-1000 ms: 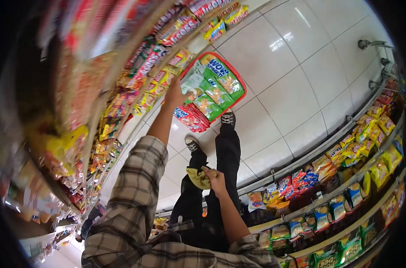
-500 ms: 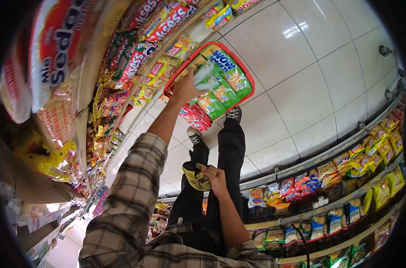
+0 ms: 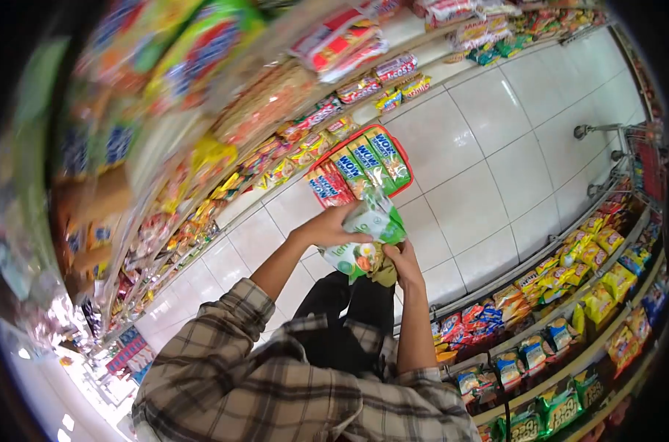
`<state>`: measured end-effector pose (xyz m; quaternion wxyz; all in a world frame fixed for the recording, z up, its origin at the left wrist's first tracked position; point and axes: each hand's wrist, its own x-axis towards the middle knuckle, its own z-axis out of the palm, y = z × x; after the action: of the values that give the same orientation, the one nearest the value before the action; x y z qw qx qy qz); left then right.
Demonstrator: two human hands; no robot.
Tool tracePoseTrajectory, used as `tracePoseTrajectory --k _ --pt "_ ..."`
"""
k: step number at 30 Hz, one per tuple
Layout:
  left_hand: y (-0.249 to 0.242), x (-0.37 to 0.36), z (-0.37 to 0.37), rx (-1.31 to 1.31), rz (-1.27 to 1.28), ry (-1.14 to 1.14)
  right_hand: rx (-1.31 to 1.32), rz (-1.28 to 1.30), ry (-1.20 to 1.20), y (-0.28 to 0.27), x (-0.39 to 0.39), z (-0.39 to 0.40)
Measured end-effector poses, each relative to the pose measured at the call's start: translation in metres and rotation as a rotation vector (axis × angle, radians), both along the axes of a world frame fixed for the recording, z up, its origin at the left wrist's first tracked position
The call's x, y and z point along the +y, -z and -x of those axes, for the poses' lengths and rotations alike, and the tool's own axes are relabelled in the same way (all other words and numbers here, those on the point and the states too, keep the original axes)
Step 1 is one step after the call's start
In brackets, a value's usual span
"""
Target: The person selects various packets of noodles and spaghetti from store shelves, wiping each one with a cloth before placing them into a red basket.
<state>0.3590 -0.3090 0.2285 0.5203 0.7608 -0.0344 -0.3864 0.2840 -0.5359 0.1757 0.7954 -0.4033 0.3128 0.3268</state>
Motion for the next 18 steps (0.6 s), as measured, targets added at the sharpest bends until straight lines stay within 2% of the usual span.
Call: tracePoseTrajectory --k 2,3,6,7,8,10,11,14,15,18 --pt "-0.049 0.002 0.023 -0.134 -0.053 0.034 -0.081 -0.042 -0.088 -0.020 0.016 0.014" --pt "-0.073 0.008 0.039 -0.194 -0.083 0.047 -0.140 -0.020 -0.032 -0.043 0.027 0.024" --pt "-0.147 0.044 0.087 -0.348 -0.127 -0.054 -0.198 -0.114 -0.084 -0.096 0.053 0.052" --pt "-0.171 0.057 0.108 -0.296 -0.076 -0.170 -0.293 -0.141 -0.036 -0.118 0.067 0.059" --pt "-0.184 0.070 0.133 -0.426 -0.119 -0.351 -0.322 -0.149 -0.014 -0.131 0.079 0.067" --pt "-0.204 0.089 0.188 -0.663 -0.201 -0.728 -0.367 -0.165 0.023 -0.154 0.098 0.085" --pt "-0.200 0.094 0.213 -0.775 -0.133 -0.883 -0.379 -0.136 0.044 -0.170 0.109 0.091" --pt "-0.194 0.095 0.272 -0.569 0.367 -1.040 -0.414 -0.167 0.069 -0.206 0.134 0.111" --pt "-0.198 0.088 0.280 -0.664 0.333 -1.009 -0.464 -0.158 0.041 -0.212 0.142 0.118" --pt "-0.204 0.082 0.296 -0.669 0.355 -1.159 -0.469 -0.260 -0.067 -0.215 0.154 0.136"
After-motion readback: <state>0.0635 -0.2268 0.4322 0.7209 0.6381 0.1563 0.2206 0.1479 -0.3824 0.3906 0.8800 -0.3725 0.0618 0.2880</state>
